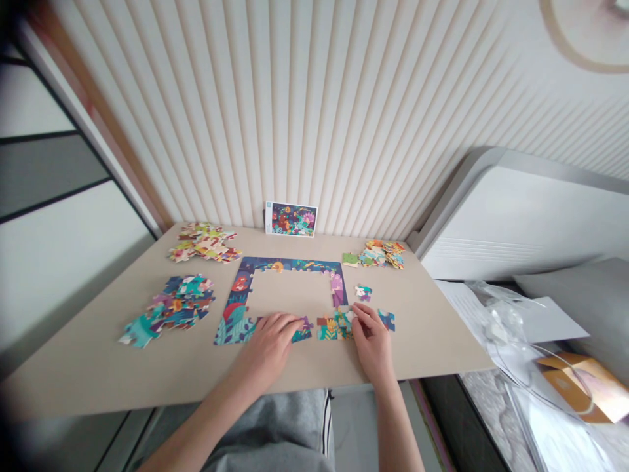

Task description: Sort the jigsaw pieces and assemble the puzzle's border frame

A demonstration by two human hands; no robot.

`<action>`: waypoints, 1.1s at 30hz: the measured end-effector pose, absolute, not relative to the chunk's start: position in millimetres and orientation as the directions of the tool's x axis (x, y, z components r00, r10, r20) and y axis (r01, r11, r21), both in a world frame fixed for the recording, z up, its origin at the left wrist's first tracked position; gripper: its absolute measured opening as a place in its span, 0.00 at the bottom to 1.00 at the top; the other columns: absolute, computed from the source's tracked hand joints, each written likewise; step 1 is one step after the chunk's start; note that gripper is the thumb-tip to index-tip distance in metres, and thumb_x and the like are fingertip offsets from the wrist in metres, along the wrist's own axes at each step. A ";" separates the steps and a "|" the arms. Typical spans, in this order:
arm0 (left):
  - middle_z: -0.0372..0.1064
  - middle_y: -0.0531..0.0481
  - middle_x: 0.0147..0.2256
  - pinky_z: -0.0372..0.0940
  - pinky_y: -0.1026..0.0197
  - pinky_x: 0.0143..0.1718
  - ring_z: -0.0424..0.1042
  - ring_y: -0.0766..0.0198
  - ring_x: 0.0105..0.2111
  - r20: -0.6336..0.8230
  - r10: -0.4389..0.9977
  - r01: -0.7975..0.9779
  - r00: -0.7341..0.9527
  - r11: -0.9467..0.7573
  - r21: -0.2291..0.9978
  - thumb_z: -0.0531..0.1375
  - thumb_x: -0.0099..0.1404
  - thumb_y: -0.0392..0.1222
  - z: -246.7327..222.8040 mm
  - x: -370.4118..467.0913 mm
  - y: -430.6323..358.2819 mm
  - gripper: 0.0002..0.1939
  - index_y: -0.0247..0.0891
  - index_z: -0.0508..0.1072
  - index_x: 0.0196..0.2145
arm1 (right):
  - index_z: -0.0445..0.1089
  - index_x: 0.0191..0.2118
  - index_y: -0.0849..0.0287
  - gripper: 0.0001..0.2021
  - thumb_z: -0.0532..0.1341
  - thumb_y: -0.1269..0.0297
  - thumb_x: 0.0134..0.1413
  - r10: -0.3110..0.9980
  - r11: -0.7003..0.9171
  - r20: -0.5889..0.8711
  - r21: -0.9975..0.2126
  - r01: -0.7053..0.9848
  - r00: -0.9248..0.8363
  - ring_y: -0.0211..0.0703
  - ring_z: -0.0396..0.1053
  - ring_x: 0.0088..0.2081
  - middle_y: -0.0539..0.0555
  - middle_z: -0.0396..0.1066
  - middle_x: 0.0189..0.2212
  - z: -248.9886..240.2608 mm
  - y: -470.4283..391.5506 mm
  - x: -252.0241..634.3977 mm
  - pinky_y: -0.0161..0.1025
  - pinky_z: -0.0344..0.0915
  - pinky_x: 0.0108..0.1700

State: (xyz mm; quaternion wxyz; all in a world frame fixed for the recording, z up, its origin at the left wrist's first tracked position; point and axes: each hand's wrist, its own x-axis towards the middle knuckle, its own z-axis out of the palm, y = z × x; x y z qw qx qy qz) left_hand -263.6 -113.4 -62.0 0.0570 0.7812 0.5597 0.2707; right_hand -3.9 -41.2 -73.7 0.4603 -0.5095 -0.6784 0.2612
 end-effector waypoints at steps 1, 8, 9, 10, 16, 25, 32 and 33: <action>0.74 0.47 0.52 0.62 0.49 0.57 0.69 0.55 0.55 0.360 0.901 0.836 0.241 -0.381 0.394 0.55 0.70 0.26 -63.2 -264.4 -112.6 0.21 0.42 0.72 0.56 | 0.80 0.52 0.55 0.17 0.61 0.55 0.64 0.934 0.334 0.354 -0.831 0.446 -0.040 0.54 0.71 0.57 0.60 0.72 0.58 -73.0 -41.5 -4.2 0.49 0.70 0.55; 0.72 0.46 0.56 0.61 0.51 0.61 0.67 0.56 0.59 0.420 0.832 0.804 0.361 -0.506 0.311 0.56 0.73 0.29 -52.8 -262.2 -117.1 0.17 0.40 0.72 0.56 | 0.79 0.52 0.56 0.18 0.61 0.53 0.64 0.927 0.328 0.375 -0.824 0.461 0.011 0.53 0.72 0.54 0.62 0.72 0.56 -75.6 -40.3 -3.1 0.47 0.71 0.50; 0.72 0.45 0.56 0.61 0.50 0.62 0.67 0.55 0.58 0.427 0.810 0.800 0.401 -0.537 0.269 0.57 0.73 0.31 -49.7 -260.7 -121.1 0.16 0.39 0.73 0.55 | 0.79 0.52 0.56 0.18 0.61 0.53 0.64 0.924 0.333 0.383 -0.817 0.471 0.010 0.53 0.73 0.53 0.62 0.72 0.56 -76.7 -39.6 -2.4 0.47 0.71 0.50; 0.72 0.45 0.55 0.61 0.50 0.62 0.68 0.55 0.57 0.425 0.787 0.789 0.447 -0.571 0.228 0.57 0.73 0.32 -47.4 -259.2 -125.9 0.14 0.39 0.73 0.54 | 0.79 0.52 0.56 0.18 0.61 0.53 0.65 0.921 0.336 0.389 -0.807 0.487 0.010 0.53 0.73 0.52 0.62 0.72 0.56 -78.1 -38.7 -1.6 0.47 0.72 0.49; 0.74 0.46 0.52 0.63 0.51 0.61 0.70 0.56 0.55 0.407 0.741 0.748 0.533 -0.638 0.182 0.58 0.74 0.37 -55.7 -252.3 -155.0 0.11 0.39 0.73 0.52 | 0.79 0.53 0.55 0.18 0.59 0.55 0.65 0.910 0.336 0.414 -0.698 0.633 -0.027 0.54 0.74 0.50 0.63 0.70 0.57 -84.7 -35.2 -0.1 0.50 0.73 0.49; 0.74 0.47 0.54 0.56 0.48 0.69 0.68 0.57 0.60 0.474 0.742 0.778 0.474 -0.605 0.169 0.55 0.75 0.35 -49.9 -296.2 -162.8 0.15 0.39 0.73 0.55 | 0.78 0.49 0.50 0.12 0.58 0.61 0.67 0.798 0.524 0.550 -0.430 0.735 -0.247 0.55 0.71 0.54 0.58 0.74 0.52 -75.5 -51.3 -5.8 0.57 0.67 0.58; 0.73 0.42 0.54 0.66 0.43 0.61 0.71 0.51 0.56 0.556 0.821 0.939 0.131 -0.282 0.196 0.54 0.74 0.36 -68.0 -371.0 -161.1 0.15 0.40 0.76 0.54 | 0.75 0.58 0.44 0.17 0.61 0.63 0.66 0.765 0.627 0.463 -0.373 0.684 -0.449 0.60 0.65 0.63 0.56 0.73 0.58 -68.9 -83.1 -39.2 0.62 0.65 0.62; 0.73 0.42 0.54 0.66 0.43 0.61 0.71 0.52 0.56 0.556 0.825 0.939 0.104 -0.265 0.217 0.55 0.74 0.37 -69.8 -373.1 -161.7 0.15 0.41 0.76 0.53 | 0.73 0.59 0.43 0.18 0.62 0.62 0.65 0.758 0.641 0.443 -0.372 0.671 -0.479 0.61 0.64 0.64 0.56 0.72 0.59 -67.6 -85.3 -46.3 0.63 0.64 0.63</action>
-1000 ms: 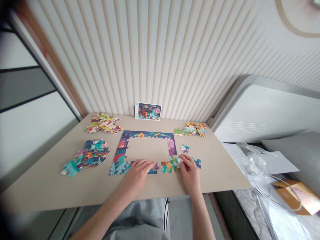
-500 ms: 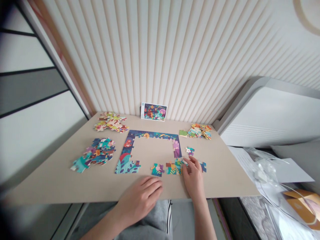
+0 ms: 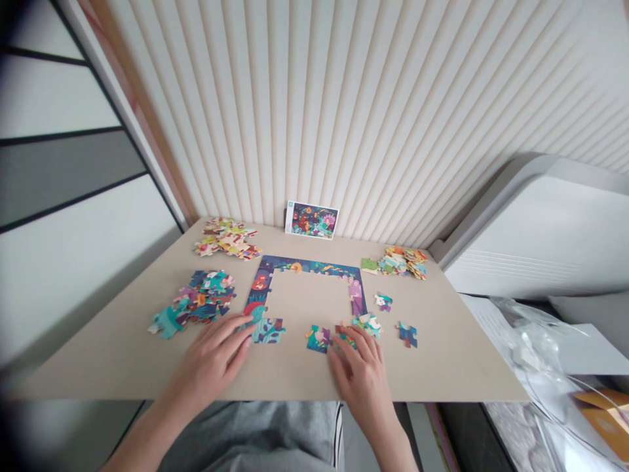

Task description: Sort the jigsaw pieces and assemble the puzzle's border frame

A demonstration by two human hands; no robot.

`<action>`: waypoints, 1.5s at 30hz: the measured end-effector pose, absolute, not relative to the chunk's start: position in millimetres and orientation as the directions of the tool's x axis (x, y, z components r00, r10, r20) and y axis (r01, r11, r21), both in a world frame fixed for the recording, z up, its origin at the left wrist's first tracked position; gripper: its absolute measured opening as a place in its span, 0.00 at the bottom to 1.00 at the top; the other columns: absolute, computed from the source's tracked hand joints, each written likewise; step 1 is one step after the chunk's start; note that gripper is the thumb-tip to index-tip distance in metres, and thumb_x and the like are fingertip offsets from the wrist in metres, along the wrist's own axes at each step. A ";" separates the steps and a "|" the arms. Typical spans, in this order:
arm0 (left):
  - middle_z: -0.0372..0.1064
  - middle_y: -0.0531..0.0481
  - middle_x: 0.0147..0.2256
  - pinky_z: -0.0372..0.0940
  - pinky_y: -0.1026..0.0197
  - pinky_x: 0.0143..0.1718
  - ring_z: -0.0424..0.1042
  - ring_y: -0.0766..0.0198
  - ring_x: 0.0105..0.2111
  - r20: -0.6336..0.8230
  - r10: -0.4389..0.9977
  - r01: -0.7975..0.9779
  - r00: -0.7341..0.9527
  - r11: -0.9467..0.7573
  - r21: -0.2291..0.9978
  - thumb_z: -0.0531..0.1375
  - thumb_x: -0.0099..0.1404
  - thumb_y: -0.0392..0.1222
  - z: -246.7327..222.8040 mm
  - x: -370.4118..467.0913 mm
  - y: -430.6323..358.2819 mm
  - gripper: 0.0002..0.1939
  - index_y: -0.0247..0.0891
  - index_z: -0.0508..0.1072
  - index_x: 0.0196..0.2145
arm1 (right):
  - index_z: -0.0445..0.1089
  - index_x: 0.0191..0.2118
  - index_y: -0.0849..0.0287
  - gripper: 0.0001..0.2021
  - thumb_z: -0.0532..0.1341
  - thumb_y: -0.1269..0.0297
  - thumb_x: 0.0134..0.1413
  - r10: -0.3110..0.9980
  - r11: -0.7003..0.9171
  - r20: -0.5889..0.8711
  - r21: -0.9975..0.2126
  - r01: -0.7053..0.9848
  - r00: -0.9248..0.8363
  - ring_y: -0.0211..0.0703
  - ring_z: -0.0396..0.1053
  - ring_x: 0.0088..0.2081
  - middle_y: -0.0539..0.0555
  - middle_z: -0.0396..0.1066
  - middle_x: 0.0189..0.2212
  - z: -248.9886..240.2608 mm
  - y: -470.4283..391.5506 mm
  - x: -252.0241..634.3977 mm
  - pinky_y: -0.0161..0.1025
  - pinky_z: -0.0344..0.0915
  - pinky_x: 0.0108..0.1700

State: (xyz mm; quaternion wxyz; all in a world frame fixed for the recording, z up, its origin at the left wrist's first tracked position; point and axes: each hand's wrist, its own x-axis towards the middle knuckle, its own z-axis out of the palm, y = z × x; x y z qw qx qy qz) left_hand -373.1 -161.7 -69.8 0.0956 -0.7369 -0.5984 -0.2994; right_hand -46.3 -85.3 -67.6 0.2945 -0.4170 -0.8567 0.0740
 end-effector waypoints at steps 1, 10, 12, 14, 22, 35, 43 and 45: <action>0.73 0.42 0.54 0.67 0.43 0.61 0.71 0.52 0.56 0.551 0.829 0.937 0.092 -0.259 0.233 0.55 0.74 0.37 -70.8 -373.3 -162.0 0.15 0.41 0.76 0.53 | 0.72 0.61 0.43 0.20 0.63 0.62 0.65 0.751 0.653 0.428 -0.372 0.659 -0.502 0.61 0.63 0.65 0.55 0.72 0.60 -66.2 -86.5 -53.1 0.63 0.63 0.64; 0.73 0.43 0.56 0.69 0.45 0.59 0.71 0.50 0.57 0.512 0.845 0.927 0.153 -0.303 0.223 0.56 0.74 0.42 -78.3 -372.0 -158.2 0.16 0.43 0.76 0.55 | 0.74 0.58 0.48 0.18 0.64 0.65 0.64 0.739 0.673 0.399 -0.412 0.614 -0.543 0.58 0.68 0.60 0.58 0.75 0.53 -52.9 -84.4 -79.6 0.61 0.65 0.63; 0.73 0.43 0.57 0.69 0.44 0.59 0.71 0.49 0.58 0.509 0.845 0.928 0.165 -0.308 0.211 0.57 0.74 0.43 -82.4 -375.1 -157.9 0.16 0.43 0.76 0.55 | 0.74 0.58 0.48 0.18 0.65 0.64 0.64 0.745 0.666 0.395 -0.410 0.623 -0.537 0.57 0.68 0.59 0.57 0.75 0.52 -49.6 -86.7 -79.6 0.60 0.66 0.63; 0.72 0.43 0.57 0.68 0.44 0.60 0.71 0.49 0.58 0.504 0.846 0.928 0.176 -0.314 0.202 0.57 0.74 0.43 -85.7 -377.1 -157.5 0.16 0.43 0.76 0.56 | 0.73 0.58 0.48 0.17 0.65 0.62 0.64 0.755 0.655 0.390 -0.406 0.637 -0.528 0.57 0.68 0.59 0.57 0.75 0.52 -47.3 -88.7 -78.0 0.59 0.66 0.63; 0.73 0.43 0.56 0.69 0.45 0.59 0.72 0.50 0.57 0.526 0.827 0.928 0.196 -0.331 0.174 0.57 0.74 0.45 -88.1 -379.0 -155.0 0.16 0.43 0.76 0.55 | 0.75 0.57 0.49 0.16 0.59 0.57 0.69 0.849 0.474 0.431 -0.361 0.804 -0.307 0.56 0.71 0.56 0.59 0.73 0.54 -57.2 -46.1 -11.5 0.56 0.67 0.59; 0.73 0.44 0.55 0.69 0.45 0.59 0.72 0.50 0.57 0.508 0.845 0.928 0.166 -0.308 0.209 0.57 0.74 0.43 -81.8 -375.5 -156.5 0.15 0.43 0.76 0.55 | 0.73 0.61 0.58 0.25 0.63 0.54 0.61 0.901 0.402 0.341 -0.418 0.815 -0.269 0.56 0.74 0.54 0.63 0.75 0.54 -68.2 47.1 40.3 0.53 0.67 0.59; 0.72 0.43 0.56 0.67 0.44 0.60 0.70 0.50 0.58 0.489 0.856 0.931 0.167 -0.300 0.209 0.57 0.74 0.42 -81.1 -374.4 -156.9 0.15 0.43 0.75 0.56 | 0.79 0.52 0.59 0.25 0.66 0.46 0.54 0.938 0.278 0.344 -0.657 0.701 -0.049 0.47 0.72 0.35 0.57 0.74 0.40 -58.7 35.0 36.3 0.45 0.71 0.41; 0.72 0.43 0.56 0.67 0.44 0.60 0.70 0.50 0.58 0.488 0.856 0.929 0.168 -0.303 0.211 0.56 0.74 0.41 -80.4 -374.3 -157.0 0.15 0.42 0.75 0.55 | 0.79 0.46 0.59 0.23 0.66 0.45 0.55 0.949 0.263 0.315 -0.758 0.597 -0.017 0.45 0.70 0.31 0.55 0.73 0.34 -48.9 28.3 30.2 0.42 0.69 0.34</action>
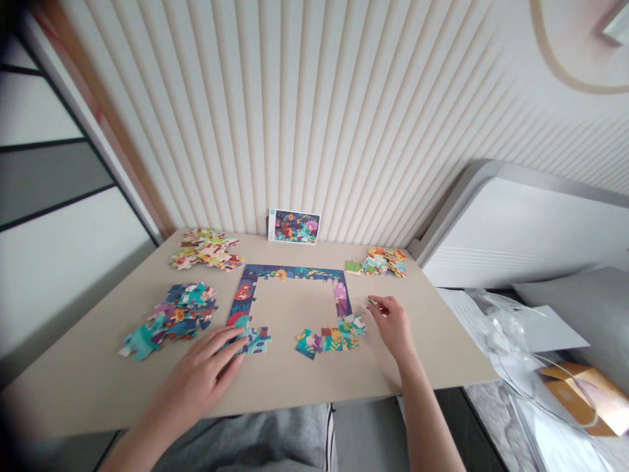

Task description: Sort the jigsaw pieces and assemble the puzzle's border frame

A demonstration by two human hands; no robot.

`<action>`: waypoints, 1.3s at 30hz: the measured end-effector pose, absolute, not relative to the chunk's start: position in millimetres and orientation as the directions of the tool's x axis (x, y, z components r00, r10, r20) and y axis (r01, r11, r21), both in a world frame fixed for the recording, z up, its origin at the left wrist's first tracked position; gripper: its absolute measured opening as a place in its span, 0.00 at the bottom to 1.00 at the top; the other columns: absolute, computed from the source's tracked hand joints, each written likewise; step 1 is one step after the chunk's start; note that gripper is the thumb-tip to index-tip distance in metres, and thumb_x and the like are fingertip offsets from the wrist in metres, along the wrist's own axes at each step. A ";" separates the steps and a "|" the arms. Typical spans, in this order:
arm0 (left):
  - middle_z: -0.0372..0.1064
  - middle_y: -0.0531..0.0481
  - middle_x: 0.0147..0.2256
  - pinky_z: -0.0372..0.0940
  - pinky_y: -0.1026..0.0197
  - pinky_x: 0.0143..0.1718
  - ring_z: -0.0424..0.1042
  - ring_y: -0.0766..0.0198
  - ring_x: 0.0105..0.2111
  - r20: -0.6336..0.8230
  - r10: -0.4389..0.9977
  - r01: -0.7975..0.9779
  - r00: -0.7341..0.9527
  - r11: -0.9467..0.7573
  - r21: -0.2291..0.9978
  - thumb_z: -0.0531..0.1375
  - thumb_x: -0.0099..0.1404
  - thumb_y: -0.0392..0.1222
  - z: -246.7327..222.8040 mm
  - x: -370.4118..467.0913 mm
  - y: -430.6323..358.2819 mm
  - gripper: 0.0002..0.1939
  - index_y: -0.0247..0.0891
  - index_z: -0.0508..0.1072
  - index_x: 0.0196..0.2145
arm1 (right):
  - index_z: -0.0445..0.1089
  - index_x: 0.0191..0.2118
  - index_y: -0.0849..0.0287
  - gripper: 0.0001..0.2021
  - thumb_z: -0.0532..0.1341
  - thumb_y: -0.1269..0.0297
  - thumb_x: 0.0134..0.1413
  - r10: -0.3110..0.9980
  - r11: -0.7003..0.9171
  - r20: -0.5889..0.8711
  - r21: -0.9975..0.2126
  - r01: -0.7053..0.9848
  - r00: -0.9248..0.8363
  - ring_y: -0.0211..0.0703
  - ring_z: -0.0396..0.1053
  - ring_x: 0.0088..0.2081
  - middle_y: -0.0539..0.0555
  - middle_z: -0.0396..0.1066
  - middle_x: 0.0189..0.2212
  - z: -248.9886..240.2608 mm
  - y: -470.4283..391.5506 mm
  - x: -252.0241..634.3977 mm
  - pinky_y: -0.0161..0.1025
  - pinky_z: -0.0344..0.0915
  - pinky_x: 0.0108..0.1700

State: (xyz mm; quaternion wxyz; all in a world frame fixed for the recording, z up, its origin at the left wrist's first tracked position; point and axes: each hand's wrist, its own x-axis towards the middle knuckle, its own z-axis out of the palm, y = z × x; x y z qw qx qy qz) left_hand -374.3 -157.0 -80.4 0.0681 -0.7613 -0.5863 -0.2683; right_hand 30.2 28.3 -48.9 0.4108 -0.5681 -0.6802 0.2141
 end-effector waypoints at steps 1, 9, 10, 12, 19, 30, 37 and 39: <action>0.72 0.43 0.56 0.67 0.44 0.60 0.70 0.50 0.58 0.489 0.856 0.928 0.169 -0.305 0.213 0.56 0.74 0.41 -80.0 -374.3 -157.1 0.15 0.42 0.75 0.55 | 0.78 0.45 0.59 0.22 0.67 0.44 0.55 0.955 0.249 0.298 -0.809 0.532 0.006 0.44 0.69 0.30 0.54 0.73 0.32 -43.4 24.1 25.5 0.40 0.67 0.32; 0.72 0.43 0.55 0.67 0.45 0.60 0.70 0.50 0.58 0.492 0.858 0.923 0.152 -0.300 0.239 0.56 0.74 0.41 -78.7 -373.3 -156.6 0.15 0.42 0.76 0.55 | 0.68 0.56 0.56 0.23 0.67 0.58 0.56 0.970 0.232 0.217 -0.959 0.163 -0.105 0.37 0.65 0.29 0.45 0.67 0.28 -21.8 -16.4 -36.5 0.34 0.62 0.32; 0.72 0.44 0.55 0.68 0.44 0.60 0.70 0.50 0.58 0.493 0.857 0.923 0.150 -0.301 0.242 0.56 0.74 0.41 -78.1 -373.0 -156.8 0.15 0.42 0.76 0.54 | 0.67 0.61 0.56 0.26 0.66 0.60 0.57 0.969 0.219 0.189 -0.956 0.197 -0.161 0.37 0.63 0.28 0.44 0.65 0.27 -23.3 -20.8 -44.3 0.33 0.60 0.31; 0.73 0.44 0.55 0.68 0.44 0.60 0.70 0.50 0.58 0.490 0.859 0.921 0.148 -0.300 0.249 0.57 0.74 0.41 -76.4 -372.5 -157.6 0.15 0.43 0.76 0.54 | 0.69 0.63 0.58 0.27 0.62 0.63 0.57 0.957 0.201 0.121 -0.933 0.297 -0.264 0.36 0.58 0.25 0.44 0.62 0.24 -27.8 -28.6 -58.9 0.33 0.55 0.28; 0.72 0.44 0.55 0.68 0.43 0.60 0.70 0.50 0.58 0.473 0.871 0.919 0.136 -0.289 0.267 0.57 0.74 0.40 -71.9 -370.2 -160.3 0.15 0.43 0.76 0.55 | 0.80 0.51 0.62 0.20 0.61 0.55 0.61 0.954 0.149 0.052 -0.936 0.318 -0.294 0.39 0.64 0.27 0.52 0.73 0.28 -41.8 -44.0 -96.1 0.36 0.59 0.29; 0.72 0.44 0.55 0.68 0.43 0.60 0.69 0.50 0.58 0.473 0.871 0.915 0.131 -0.289 0.280 0.57 0.74 0.39 -69.4 -369.1 -160.6 0.14 0.42 0.76 0.54 | 0.80 0.52 0.53 0.14 0.59 0.61 0.68 0.877 0.444 0.227 -0.719 0.534 -0.425 0.48 0.76 0.40 0.56 0.81 0.43 -45.2 -70.6 -106.9 0.43 0.69 0.47; 0.72 0.44 0.55 0.68 0.43 0.60 0.69 0.50 0.58 0.472 0.870 0.911 0.141 -0.300 0.282 0.57 0.73 0.38 -71.2 -370.2 -159.5 0.15 0.42 0.76 0.55 | 0.80 0.46 0.51 0.11 0.59 0.66 0.70 0.771 0.621 0.223 -0.475 0.624 -0.597 0.47 0.74 0.39 0.52 0.78 0.35 -37.9 -93.2 -119.0 0.40 0.66 0.44; 0.72 0.44 0.55 0.68 0.43 0.60 0.69 0.50 0.58 0.472 0.870 0.911 0.142 -0.302 0.283 0.57 0.73 0.38 -71.3 -370.4 -159.6 0.15 0.42 0.76 0.54 | 0.79 0.48 0.50 0.10 0.60 0.66 0.69 0.768 0.627 0.240 -0.472 0.620 -0.594 0.47 0.74 0.41 0.53 0.78 0.37 -38.0 -93.0 -117.8 0.41 0.67 0.46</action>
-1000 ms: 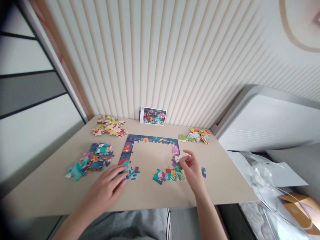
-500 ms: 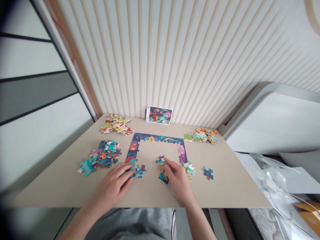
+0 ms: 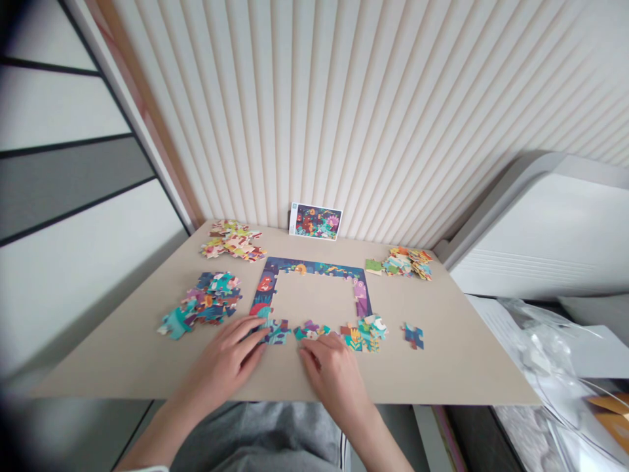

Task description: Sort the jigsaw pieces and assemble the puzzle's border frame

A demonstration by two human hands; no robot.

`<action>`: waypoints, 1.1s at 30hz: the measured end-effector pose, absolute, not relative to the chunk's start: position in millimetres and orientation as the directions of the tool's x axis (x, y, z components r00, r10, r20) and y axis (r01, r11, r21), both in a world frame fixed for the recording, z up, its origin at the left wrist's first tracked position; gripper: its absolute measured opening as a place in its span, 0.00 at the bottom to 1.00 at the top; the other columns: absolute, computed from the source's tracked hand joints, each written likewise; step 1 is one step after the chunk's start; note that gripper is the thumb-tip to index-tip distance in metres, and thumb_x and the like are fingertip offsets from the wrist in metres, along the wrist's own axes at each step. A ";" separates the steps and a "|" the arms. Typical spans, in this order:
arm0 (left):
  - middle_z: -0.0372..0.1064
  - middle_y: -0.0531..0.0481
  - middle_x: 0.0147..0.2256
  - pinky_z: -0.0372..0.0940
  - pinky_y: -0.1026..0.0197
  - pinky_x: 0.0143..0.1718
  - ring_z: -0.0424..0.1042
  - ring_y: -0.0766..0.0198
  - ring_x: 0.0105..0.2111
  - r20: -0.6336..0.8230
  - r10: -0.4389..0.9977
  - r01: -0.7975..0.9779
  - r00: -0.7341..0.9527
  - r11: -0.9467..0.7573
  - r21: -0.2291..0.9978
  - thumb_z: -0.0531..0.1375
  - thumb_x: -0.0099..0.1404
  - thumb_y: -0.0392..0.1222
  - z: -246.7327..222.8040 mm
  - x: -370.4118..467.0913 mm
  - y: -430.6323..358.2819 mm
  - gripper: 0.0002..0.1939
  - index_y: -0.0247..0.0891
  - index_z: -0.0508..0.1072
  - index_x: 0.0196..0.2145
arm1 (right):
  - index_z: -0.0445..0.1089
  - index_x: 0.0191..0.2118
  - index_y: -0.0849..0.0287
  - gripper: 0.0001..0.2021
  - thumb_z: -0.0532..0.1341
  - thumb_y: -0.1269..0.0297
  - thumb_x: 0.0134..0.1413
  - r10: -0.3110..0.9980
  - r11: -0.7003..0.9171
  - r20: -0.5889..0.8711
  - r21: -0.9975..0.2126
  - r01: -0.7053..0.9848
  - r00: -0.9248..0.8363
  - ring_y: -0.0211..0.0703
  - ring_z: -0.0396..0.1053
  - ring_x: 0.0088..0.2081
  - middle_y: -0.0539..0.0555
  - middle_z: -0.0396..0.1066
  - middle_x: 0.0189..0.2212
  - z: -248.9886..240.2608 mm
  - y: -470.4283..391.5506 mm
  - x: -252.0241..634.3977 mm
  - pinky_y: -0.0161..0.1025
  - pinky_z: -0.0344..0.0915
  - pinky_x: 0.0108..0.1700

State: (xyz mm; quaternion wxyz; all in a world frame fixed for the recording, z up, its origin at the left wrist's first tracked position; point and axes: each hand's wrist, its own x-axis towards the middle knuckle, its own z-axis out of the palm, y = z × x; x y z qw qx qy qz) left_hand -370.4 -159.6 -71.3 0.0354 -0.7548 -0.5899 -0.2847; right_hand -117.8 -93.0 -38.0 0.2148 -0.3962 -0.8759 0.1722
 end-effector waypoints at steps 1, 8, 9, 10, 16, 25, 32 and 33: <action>0.72 0.44 0.55 0.68 0.43 0.60 0.69 0.50 0.58 0.470 0.871 0.911 0.142 -0.301 0.282 0.57 0.73 0.38 -71.4 -370.4 -159.7 0.15 0.42 0.76 0.55 | 0.79 0.49 0.50 0.10 0.60 0.66 0.69 0.773 0.626 0.261 -0.465 0.627 -0.578 0.48 0.73 0.43 0.54 0.77 0.39 -38.3 -92.0 -116.4 0.42 0.67 0.48; 0.71 0.43 0.56 0.67 0.42 0.61 0.68 0.50 0.58 0.454 0.879 0.916 0.147 -0.294 0.273 0.57 0.74 0.39 -71.8 -370.2 -159.4 0.14 0.41 0.75 0.54 | 0.75 0.57 0.48 0.17 0.67 0.58 0.64 0.797 0.604 0.287 -0.374 0.704 -0.531 0.54 0.70 0.50 0.57 0.74 0.49 -36.5 -88.0 -109.9 0.51 0.67 0.55; 0.71 0.43 0.56 0.67 0.43 0.60 0.68 0.50 0.58 0.455 0.878 0.916 0.148 -0.295 0.272 0.56 0.74 0.39 -71.6 -370.2 -159.4 0.14 0.41 0.75 0.54 | 0.74 0.58 0.47 0.19 0.67 0.57 0.63 0.795 0.607 0.283 -0.363 0.707 -0.537 0.55 0.70 0.51 0.57 0.74 0.50 -36.6 -88.6 -110.6 0.52 0.67 0.56; 0.71 0.43 0.55 0.67 0.43 0.60 0.68 0.50 0.58 0.457 0.877 0.916 0.148 -0.296 0.271 0.56 0.74 0.39 -71.5 -370.1 -159.4 0.14 0.41 0.75 0.54 | 0.73 0.59 0.47 0.20 0.68 0.57 0.62 0.794 0.608 0.283 -0.354 0.711 -0.538 0.55 0.69 0.52 0.56 0.74 0.50 -37.0 -89.0 -111.6 0.53 0.66 0.57; 0.71 0.43 0.56 0.67 0.42 0.60 0.68 0.50 0.58 0.457 0.876 0.919 0.154 -0.297 0.261 0.55 0.75 0.39 -70.4 -370.1 -159.9 0.14 0.41 0.75 0.54 | 0.75 0.57 0.48 0.17 0.65 0.61 0.64 0.796 0.605 0.314 -0.374 0.703 -0.518 0.57 0.70 0.52 0.57 0.75 0.50 -44.4 -83.9 -114.9 0.54 0.65 0.56; 0.72 0.44 0.55 0.68 0.43 0.60 0.69 0.50 0.58 0.473 0.871 0.912 0.133 -0.294 0.284 0.56 0.74 0.39 -70.3 -370.3 -159.9 0.14 0.43 0.76 0.54 | 0.75 0.57 0.51 0.17 0.59 0.68 0.67 0.766 0.638 0.298 -0.461 0.617 -0.569 0.53 0.70 0.53 0.56 0.76 0.52 -43.3 -70.8 -109.3 0.52 0.64 0.57; 0.71 0.43 0.56 0.67 0.42 0.61 0.68 0.49 0.59 0.456 0.879 0.917 0.138 -0.288 0.277 0.56 0.74 0.39 -71.1 -370.3 -160.1 0.14 0.41 0.75 0.55 | 0.75 0.57 0.50 0.17 0.57 0.70 0.69 0.726 0.676 0.309 -0.484 0.556 -0.614 0.51 0.70 0.55 0.56 0.76 0.54 -45.9 -68.9 -118.6 0.50 0.64 0.57; 0.71 0.43 0.56 0.67 0.42 0.61 0.68 0.49 0.59 0.454 0.880 0.916 0.141 -0.290 0.276 0.56 0.74 0.39 -70.9 -370.3 -160.1 0.14 0.41 0.75 0.55 | 0.75 0.57 0.50 0.16 0.57 0.69 0.69 0.727 0.676 0.311 -0.482 0.558 -0.612 0.51 0.71 0.55 0.56 0.76 0.54 -45.8 -69.9 -120.3 0.50 0.64 0.57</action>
